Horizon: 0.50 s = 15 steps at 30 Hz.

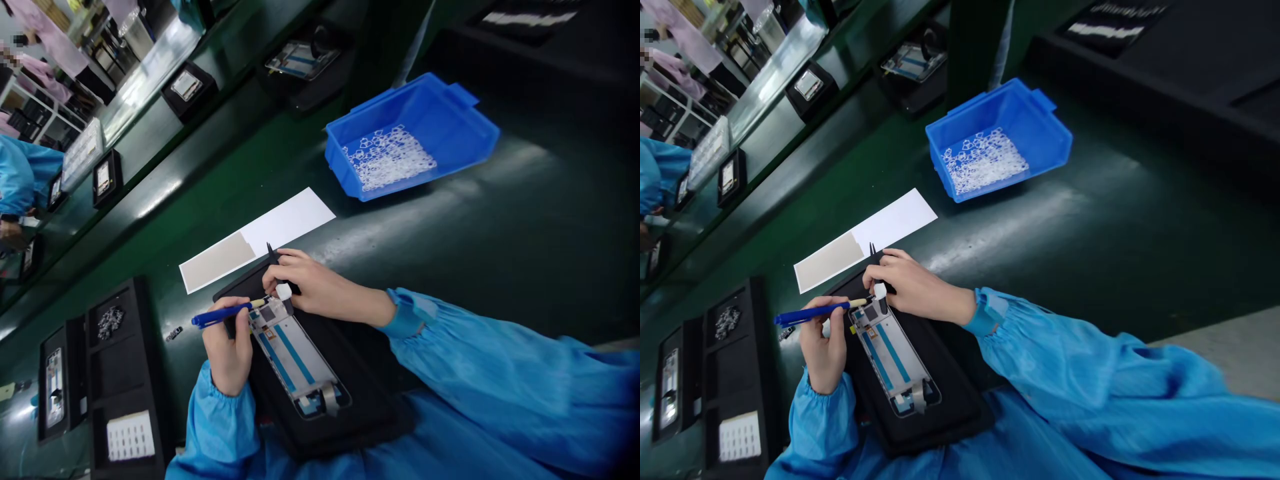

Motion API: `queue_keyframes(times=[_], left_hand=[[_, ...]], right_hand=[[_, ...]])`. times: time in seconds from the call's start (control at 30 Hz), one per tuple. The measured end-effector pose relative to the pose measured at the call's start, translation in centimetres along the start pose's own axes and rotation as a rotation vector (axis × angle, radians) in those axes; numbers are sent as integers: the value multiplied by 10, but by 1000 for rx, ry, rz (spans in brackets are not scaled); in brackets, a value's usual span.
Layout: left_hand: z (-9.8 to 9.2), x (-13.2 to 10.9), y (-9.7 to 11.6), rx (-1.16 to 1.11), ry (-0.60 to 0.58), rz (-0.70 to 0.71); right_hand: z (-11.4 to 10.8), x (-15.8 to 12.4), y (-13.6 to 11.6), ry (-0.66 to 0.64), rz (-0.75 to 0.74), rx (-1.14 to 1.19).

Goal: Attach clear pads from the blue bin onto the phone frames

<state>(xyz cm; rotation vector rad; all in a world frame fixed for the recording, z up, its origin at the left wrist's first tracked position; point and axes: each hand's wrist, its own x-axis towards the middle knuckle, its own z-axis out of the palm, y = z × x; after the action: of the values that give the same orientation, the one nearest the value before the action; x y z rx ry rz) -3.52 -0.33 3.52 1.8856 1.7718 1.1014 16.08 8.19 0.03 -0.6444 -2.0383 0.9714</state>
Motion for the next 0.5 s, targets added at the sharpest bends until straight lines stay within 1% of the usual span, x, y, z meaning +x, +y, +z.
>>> queue_keyframes(times=[0.23, 0.33, 0.5], left_hand=[[-2, 5, 7, 66, -35, 101], [-1, 6, 9, 74, -41, 121], [1, 6, 9, 102, -53, 154]], right_hand=[[-3, 0, -2, -25, 62, 41], [-4, 0, -4, -45, 77, 44], [-5, 0, -5, -34, 73, 47]])
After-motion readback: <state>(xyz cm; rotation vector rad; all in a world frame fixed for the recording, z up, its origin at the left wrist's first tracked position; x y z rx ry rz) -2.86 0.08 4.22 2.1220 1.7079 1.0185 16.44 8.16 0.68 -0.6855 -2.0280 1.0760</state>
